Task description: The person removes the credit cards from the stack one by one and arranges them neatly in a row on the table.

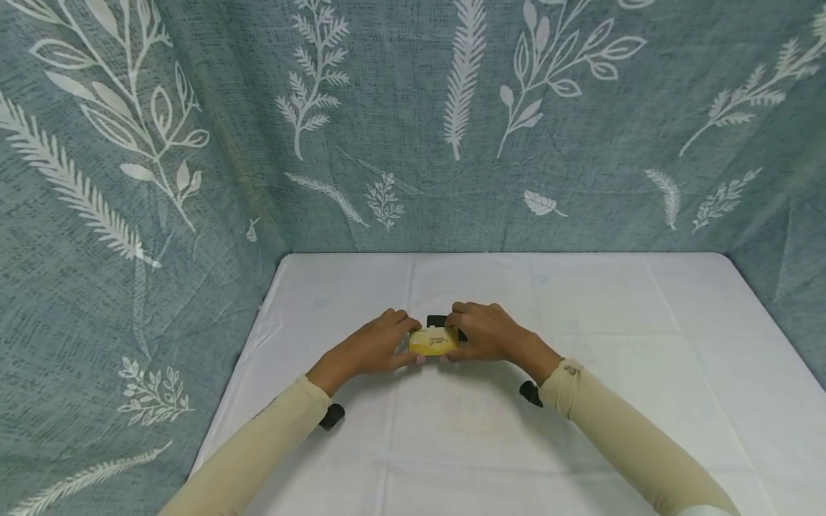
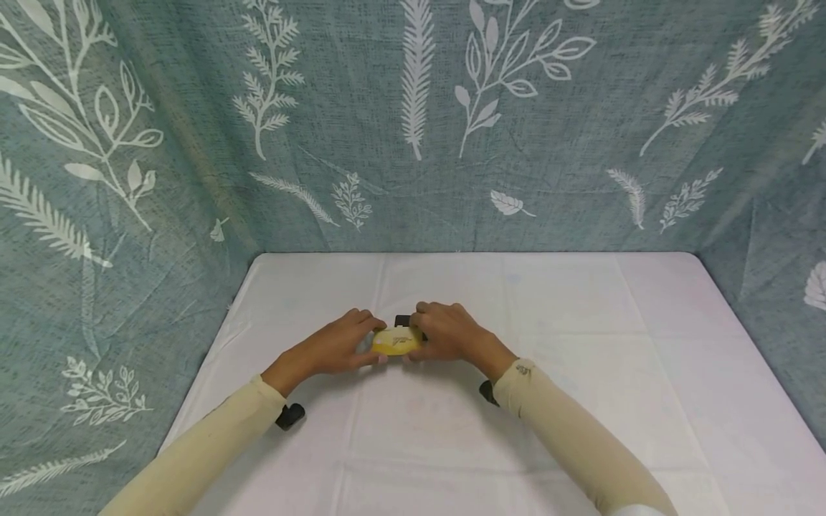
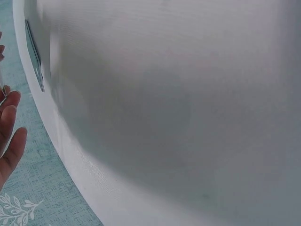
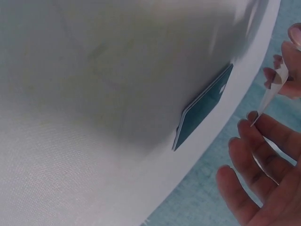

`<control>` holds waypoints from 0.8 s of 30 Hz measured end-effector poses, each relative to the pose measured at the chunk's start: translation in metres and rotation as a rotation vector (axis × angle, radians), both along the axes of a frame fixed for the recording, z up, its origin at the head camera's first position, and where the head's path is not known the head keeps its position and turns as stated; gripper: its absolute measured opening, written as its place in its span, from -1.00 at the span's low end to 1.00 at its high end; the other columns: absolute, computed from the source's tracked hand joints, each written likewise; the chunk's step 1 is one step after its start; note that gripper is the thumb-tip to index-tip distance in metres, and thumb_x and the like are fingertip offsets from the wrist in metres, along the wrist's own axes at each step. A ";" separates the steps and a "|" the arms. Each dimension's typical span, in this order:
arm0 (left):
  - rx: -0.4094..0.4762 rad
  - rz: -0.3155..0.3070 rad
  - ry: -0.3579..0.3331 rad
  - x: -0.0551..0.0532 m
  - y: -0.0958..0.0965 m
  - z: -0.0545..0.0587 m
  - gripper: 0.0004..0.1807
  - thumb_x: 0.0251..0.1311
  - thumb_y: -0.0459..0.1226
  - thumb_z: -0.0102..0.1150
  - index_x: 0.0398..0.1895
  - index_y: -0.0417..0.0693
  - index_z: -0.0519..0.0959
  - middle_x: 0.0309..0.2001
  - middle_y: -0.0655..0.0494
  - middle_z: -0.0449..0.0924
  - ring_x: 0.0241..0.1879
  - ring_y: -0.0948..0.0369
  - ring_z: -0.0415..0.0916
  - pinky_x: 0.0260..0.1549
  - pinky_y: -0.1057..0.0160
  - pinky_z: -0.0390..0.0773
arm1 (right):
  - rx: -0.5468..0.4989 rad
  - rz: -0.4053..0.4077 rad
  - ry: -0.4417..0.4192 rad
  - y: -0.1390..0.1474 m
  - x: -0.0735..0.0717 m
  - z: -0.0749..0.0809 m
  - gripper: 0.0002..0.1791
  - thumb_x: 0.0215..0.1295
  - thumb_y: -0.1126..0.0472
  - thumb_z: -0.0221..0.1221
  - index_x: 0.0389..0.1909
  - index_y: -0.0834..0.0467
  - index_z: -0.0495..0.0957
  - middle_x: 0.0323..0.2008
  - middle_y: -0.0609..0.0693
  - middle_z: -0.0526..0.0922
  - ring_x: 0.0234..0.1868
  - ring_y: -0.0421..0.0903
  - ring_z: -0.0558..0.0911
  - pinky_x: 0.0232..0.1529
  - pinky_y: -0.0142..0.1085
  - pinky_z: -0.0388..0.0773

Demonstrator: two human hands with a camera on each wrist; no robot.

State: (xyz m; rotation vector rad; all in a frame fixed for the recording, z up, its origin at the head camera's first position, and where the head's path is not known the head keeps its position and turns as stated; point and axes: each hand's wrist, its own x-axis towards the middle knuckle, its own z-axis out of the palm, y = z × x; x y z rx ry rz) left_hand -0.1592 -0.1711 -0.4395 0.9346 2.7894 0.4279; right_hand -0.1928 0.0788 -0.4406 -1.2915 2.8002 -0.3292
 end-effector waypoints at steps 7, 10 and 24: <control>0.013 -0.007 0.022 0.005 0.000 0.000 -0.39 0.30 0.07 0.27 0.25 -0.13 0.49 0.07 0.03 0.53 -0.01 0.13 0.45 -0.03 0.11 0.53 | -0.007 0.013 -0.014 0.002 0.002 0.000 -0.42 0.05 -0.29 0.42 -0.08 0.05 0.68 -0.28 -0.11 0.57 -0.41 -0.26 0.44 -0.55 -0.35 0.37; 0.017 -0.012 0.031 0.007 -0.001 -0.001 -0.39 0.30 0.06 0.27 0.25 -0.13 0.49 0.07 0.03 0.53 -0.01 0.13 0.45 -0.03 0.11 0.53 | 0.000 0.023 -0.027 0.003 0.002 0.000 -0.42 0.07 -0.28 0.41 -0.05 0.05 0.67 -0.26 -0.09 0.58 -0.41 -0.26 0.43 -0.55 -0.35 0.36; 0.020 0.006 0.053 0.014 -0.005 0.000 -0.38 0.26 0.10 0.30 0.23 -0.09 0.51 0.04 0.03 0.52 -0.03 0.14 0.42 -0.05 0.12 0.53 | 0.009 0.018 -0.022 0.002 0.011 0.001 -0.37 0.08 -0.30 0.40 0.02 0.05 0.66 -0.12 -0.08 0.61 -0.30 -0.24 0.53 -0.46 -0.28 0.48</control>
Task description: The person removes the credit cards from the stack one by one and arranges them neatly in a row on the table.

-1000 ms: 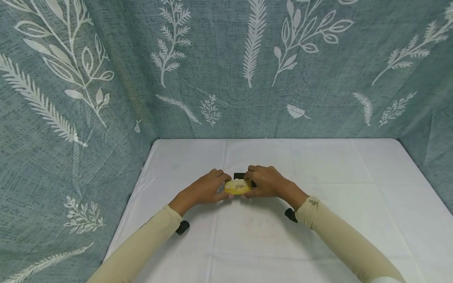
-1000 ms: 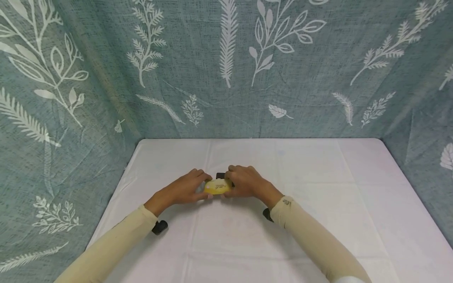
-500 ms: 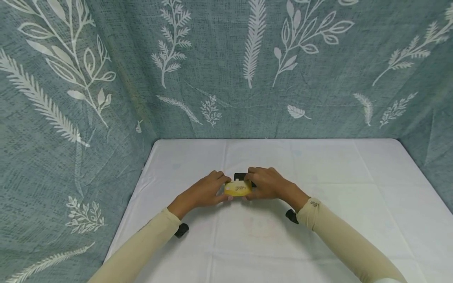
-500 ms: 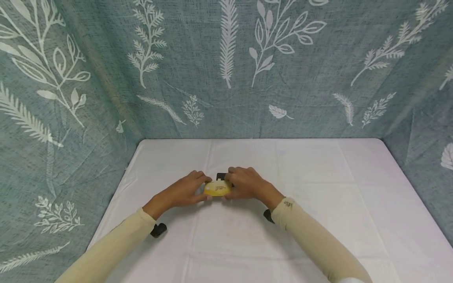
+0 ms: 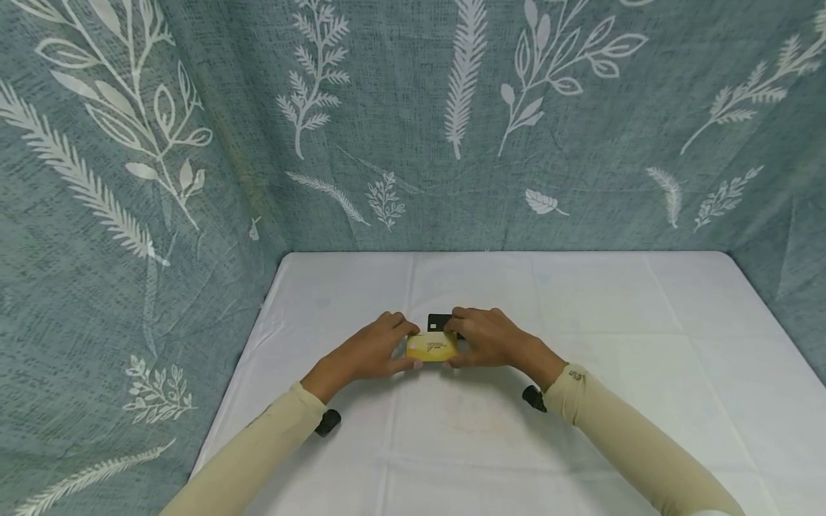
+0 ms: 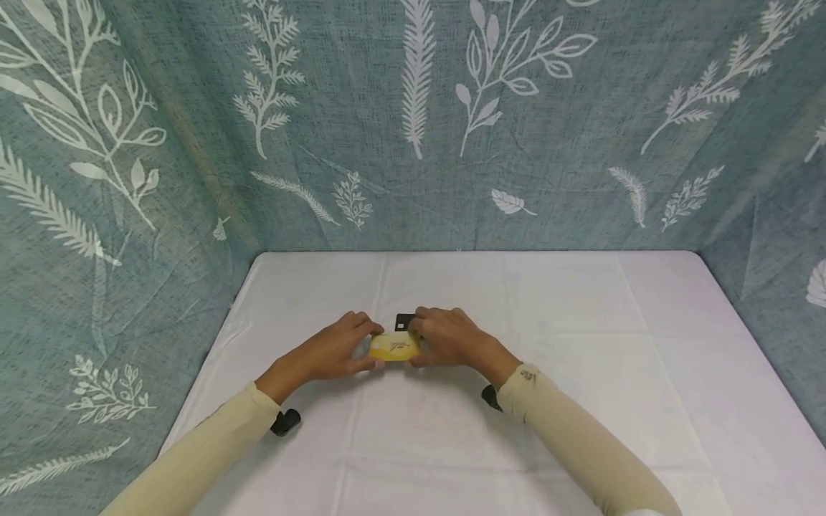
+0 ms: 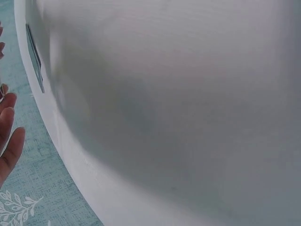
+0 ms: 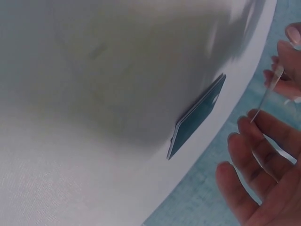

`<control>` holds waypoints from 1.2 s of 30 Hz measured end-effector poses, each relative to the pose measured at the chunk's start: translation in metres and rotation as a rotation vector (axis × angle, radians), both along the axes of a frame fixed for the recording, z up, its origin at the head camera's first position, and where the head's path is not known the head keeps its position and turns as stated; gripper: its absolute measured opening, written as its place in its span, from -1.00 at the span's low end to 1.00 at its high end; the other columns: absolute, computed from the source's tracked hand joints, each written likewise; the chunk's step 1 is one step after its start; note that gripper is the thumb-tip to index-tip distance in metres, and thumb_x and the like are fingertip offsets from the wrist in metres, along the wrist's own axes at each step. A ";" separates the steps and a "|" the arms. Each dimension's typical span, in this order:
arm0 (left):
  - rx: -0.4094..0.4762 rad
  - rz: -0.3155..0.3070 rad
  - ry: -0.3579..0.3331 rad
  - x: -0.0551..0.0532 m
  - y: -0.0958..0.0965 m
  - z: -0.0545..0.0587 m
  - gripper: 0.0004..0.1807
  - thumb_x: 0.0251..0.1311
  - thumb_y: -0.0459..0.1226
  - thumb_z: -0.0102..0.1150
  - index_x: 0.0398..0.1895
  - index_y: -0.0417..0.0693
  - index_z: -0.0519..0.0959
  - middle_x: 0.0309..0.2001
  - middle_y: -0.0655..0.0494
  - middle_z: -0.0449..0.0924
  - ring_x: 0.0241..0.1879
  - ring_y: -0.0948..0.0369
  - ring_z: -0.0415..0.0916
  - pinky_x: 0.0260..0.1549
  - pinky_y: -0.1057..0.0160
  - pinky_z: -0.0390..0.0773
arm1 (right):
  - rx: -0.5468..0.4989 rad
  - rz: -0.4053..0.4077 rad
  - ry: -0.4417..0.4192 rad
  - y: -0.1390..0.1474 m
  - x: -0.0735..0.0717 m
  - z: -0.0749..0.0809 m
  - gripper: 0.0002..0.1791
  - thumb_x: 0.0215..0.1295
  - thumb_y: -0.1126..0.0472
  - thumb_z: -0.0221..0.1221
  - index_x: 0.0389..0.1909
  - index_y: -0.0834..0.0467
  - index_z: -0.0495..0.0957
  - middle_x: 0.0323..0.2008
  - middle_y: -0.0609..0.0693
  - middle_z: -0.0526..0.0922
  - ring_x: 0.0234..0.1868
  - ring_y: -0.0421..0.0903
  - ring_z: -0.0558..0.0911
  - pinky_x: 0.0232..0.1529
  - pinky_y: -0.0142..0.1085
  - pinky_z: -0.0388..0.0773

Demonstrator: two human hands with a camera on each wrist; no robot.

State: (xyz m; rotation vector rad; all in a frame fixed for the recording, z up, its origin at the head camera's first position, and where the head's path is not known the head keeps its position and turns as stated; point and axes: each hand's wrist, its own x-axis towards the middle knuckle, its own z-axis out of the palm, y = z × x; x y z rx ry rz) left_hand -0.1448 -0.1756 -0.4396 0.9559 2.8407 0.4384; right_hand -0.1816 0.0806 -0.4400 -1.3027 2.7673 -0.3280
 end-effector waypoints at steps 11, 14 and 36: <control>-0.002 -0.016 0.012 0.004 -0.004 -0.003 -0.36 0.29 0.07 0.28 0.28 -0.15 0.48 0.11 -0.01 0.51 -0.02 0.15 0.42 -0.03 0.13 0.53 | -0.035 0.006 0.016 -0.003 0.005 0.000 -0.39 0.06 -0.28 0.42 -0.03 0.07 0.67 -0.21 -0.06 0.61 -0.40 -0.26 0.45 -0.55 -0.37 0.37; 0.001 -0.020 0.029 0.005 -0.005 -0.003 -0.36 0.29 0.05 0.29 0.28 -0.15 0.48 0.09 0.00 0.51 -0.05 0.17 0.40 -0.06 0.15 0.52 | -0.037 0.001 0.029 -0.004 0.005 -0.002 -0.40 0.05 -0.29 0.42 -0.04 0.06 0.67 -0.23 -0.08 0.59 -0.41 -0.26 0.44 -0.57 -0.38 0.34; 0.048 -0.003 0.038 0.015 -0.011 -0.006 -0.38 0.27 0.04 0.31 0.25 -0.13 0.49 0.01 0.07 0.46 -0.09 0.22 0.36 -0.10 0.20 0.51 | -0.026 0.013 0.044 -0.005 0.011 0.000 -0.40 0.11 -0.28 0.38 0.02 0.06 0.66 -0.12 -0.07 0.63 -0.33 -0.23 0.54 -0.54 -0.37 0.41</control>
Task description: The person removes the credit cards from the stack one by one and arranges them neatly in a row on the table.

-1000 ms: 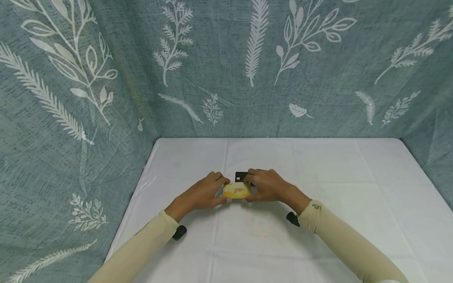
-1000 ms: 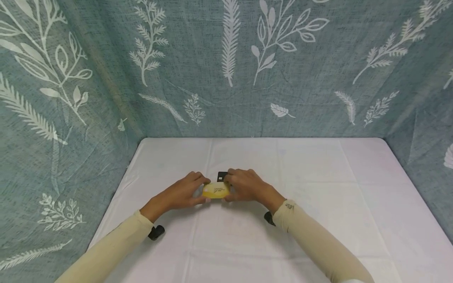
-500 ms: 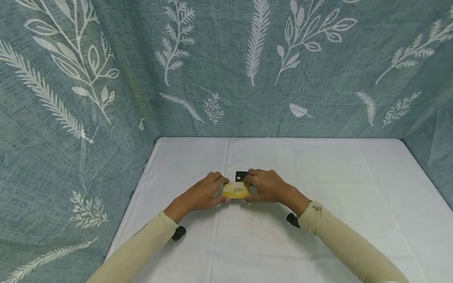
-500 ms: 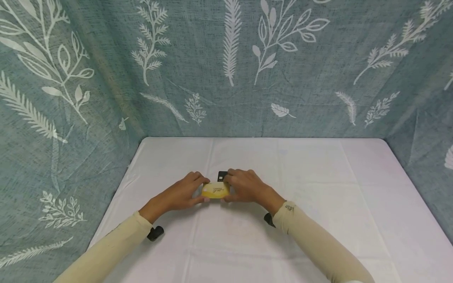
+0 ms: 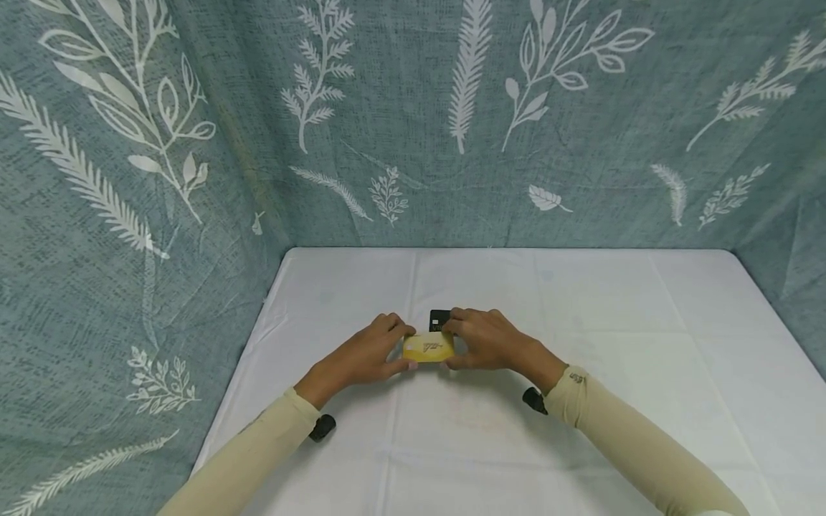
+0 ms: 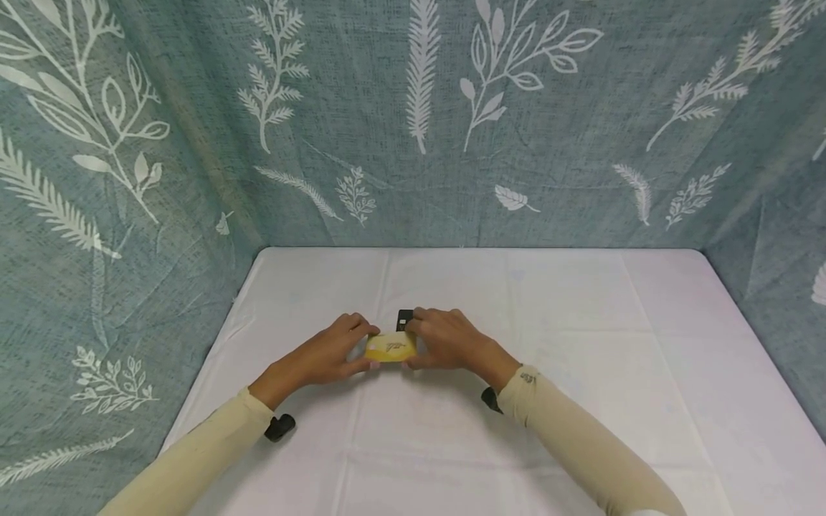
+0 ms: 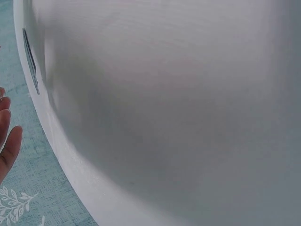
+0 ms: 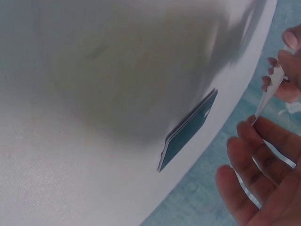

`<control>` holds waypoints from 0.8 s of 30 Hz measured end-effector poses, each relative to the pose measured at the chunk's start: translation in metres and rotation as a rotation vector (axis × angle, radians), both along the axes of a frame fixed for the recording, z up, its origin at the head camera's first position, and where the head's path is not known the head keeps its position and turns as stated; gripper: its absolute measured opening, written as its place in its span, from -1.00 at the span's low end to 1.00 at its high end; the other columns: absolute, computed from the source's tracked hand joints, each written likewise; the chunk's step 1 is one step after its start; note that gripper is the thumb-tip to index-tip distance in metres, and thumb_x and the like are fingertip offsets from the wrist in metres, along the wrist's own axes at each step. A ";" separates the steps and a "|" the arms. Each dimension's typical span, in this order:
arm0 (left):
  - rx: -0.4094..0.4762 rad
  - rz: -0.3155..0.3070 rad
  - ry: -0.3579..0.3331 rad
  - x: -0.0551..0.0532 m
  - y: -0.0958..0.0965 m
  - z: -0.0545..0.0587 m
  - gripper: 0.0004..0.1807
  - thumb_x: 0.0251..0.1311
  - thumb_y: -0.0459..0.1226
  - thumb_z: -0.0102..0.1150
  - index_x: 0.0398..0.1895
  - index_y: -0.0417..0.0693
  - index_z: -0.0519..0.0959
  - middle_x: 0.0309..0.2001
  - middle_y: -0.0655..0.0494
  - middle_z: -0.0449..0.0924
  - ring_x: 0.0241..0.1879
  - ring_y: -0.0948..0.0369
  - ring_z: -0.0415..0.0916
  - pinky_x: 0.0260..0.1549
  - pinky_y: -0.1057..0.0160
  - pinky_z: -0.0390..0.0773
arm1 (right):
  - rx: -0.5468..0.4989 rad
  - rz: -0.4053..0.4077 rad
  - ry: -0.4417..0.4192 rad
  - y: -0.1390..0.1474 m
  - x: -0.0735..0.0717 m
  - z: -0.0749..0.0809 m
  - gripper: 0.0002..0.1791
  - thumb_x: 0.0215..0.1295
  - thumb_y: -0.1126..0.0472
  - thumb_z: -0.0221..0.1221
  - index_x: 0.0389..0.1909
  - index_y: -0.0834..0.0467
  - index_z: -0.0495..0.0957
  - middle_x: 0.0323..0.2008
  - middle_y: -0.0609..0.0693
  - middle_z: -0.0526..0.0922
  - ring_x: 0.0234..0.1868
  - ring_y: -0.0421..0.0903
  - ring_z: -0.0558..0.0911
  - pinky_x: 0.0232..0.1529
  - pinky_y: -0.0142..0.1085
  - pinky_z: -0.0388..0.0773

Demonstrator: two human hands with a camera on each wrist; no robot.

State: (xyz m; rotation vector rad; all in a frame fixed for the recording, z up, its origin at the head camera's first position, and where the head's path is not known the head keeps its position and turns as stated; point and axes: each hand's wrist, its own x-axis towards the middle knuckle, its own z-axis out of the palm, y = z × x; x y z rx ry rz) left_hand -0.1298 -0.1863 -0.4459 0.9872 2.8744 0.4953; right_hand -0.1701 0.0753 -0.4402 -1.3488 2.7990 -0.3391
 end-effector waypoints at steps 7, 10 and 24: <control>-0.009 0.002 -0.002 0.004 -0.001 0.000 -0.38 0.26 0.05 0.32 0.24 -0.13 0.51 0.02 0.07 0.48 -0.05 0.21 0.39 -0.08 0.19 0.53 | -0.007 -0.004 -0.039 -0.001 0.005 0.003 -0.43 0.11 -0.24 0.39 0.01 0.07 0.66 -0.10 -0.06 0.63 -0.30 -0.21 0.56 -0.51 -0.33 0.44; -0.013 -0.006 0.008 0.004 0.000 0.002 -0.39 0.26 0.04 0.33 0.24 -0.14 0.51 0.03 0.07 0.48 -0.04 0.20 0.40 -0.07 0.19 0.53 | -0.012 -0.007 -0.034 -0.001 0.006 0.002 -0.44 0.10 -0.24 0.39 -0.02 0.06 0.67 -0.13 -0.07 0.62 -0.37 -0.22 0.52 -0.55 -0.36 0.40; -0.019 0.002 -0.004 0.009 -0.001 0.002 -0.42 0.24 0.03 0.35 0.20 -0.10 0.55 0.02 0.08 0.50 -0.07 0.22 0.38 -0.10 0.21 0.52 | -0.012 0.003 -0.008 -0.001 0.010 -0.002 -0.42 0.09 -0.26 0.40 0.00 0.05 0.67 -0.20 -0.11 0.59 -0.47 -0.27 0.43 -0.58 -0.38 0.32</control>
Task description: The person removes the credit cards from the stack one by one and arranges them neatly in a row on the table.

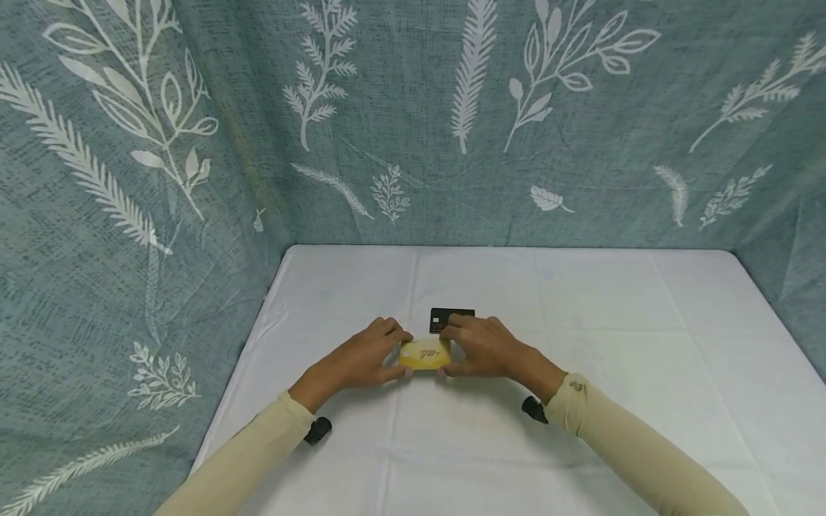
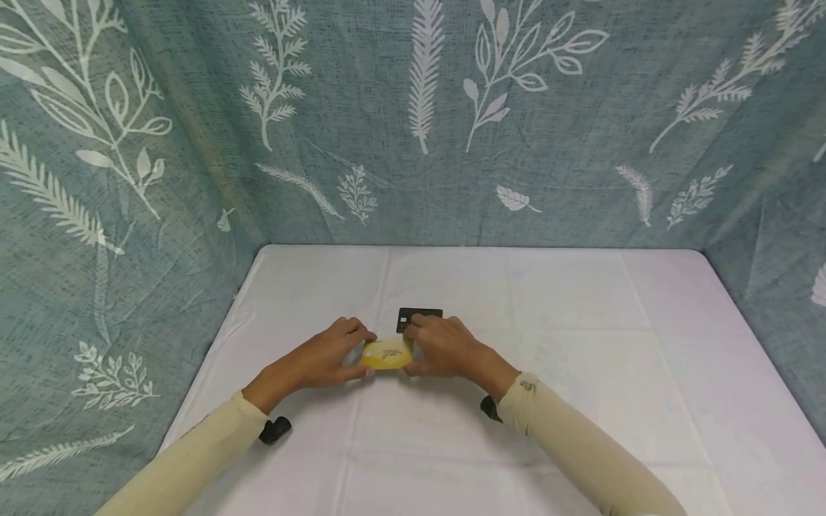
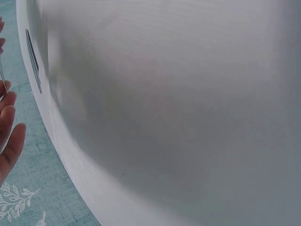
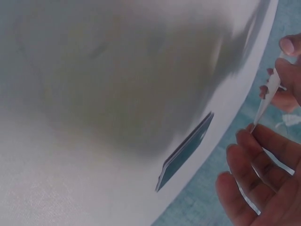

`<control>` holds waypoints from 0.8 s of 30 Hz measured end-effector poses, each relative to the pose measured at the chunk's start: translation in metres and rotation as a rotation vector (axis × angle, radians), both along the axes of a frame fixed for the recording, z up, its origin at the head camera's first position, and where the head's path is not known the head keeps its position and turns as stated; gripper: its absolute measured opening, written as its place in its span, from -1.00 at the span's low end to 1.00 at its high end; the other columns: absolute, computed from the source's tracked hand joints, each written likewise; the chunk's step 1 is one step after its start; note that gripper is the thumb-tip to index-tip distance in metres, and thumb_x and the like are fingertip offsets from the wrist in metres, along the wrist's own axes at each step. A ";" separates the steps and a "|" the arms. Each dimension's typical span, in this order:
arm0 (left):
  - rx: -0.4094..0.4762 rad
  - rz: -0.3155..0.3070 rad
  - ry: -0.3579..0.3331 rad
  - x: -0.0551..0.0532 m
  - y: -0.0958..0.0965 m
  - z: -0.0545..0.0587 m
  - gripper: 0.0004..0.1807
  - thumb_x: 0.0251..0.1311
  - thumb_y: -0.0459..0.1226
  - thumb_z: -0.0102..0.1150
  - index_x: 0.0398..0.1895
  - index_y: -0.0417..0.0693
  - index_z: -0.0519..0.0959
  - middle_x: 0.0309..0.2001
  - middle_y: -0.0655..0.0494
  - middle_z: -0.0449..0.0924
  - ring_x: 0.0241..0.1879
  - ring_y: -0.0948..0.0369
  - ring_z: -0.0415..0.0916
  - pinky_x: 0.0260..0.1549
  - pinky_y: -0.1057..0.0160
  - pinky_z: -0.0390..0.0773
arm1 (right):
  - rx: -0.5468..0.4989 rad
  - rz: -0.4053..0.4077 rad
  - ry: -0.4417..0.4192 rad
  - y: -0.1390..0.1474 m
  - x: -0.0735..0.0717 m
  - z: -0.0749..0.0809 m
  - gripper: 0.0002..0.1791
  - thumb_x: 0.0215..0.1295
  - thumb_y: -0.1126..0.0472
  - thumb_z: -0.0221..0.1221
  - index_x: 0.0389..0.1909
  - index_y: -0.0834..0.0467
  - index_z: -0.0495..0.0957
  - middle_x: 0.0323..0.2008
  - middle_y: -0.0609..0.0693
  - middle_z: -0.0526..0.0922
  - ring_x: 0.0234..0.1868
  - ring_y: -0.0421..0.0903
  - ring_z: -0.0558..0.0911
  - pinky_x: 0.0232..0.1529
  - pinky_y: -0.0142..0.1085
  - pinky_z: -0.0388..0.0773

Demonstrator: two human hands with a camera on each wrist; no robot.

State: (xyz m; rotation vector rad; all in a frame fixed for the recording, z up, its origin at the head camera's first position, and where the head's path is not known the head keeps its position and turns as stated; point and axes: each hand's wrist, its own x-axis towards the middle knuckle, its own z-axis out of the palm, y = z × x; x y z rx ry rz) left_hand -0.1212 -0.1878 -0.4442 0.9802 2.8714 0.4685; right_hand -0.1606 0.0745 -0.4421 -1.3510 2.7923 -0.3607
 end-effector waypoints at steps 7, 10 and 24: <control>-0.014 0.011 -0.016 0.004 -0.002 0.001 -0.41 0.24 0.06 0.34 0.21 -0.09 0.55 0.01 0.10 0.49 -0.12 0.24 0.34 -0.15 0.24 0.48 | -0.008 0.002 -0.008 -0.003 0.002 -0.002 -0.43 0.09 -0.26 0.40 -0.01 0.05 0.67 -0.23 -0.11 0.57 -0.46 -0.26 0.42 -0.59 -0.38 0.30; -0.022 0.013 -0.016 0.005 -0.003 0.002 -0.41 0.24 0.05 0.34 0.20 -0.10 0.55 0.01 0.09 0.49 -0.11 0.24 0.35 -0.15 0.23 0.49 | -0.006 0.009 -0.003 -0.005 0.003 -0.002 -0.43 0.09 -0.27 0.39 -0.03 0.05 0.68 -0.22 -0.11 0.58 -0.44 -0.26 0.43 -0.58 -0.38 0.31; -0.047 0.022 -0.030 0.009 -0.009 0.002 -0.42 0.23 0.08 0.33 0.19 -0.06 0.57 0.00 0.14 0.51 -0.09 0.27 0.38 -0.13 0.24 0.52 | -0.005 0.037 -0.005 -0.011 0.007 -0.004 -0.42 0.10 -0.28 0.39 -0.03 0.06 0.68 -0.19 -0.09 0.60 -0.39 -0.25 0.52 -0.57 -0.38 0.37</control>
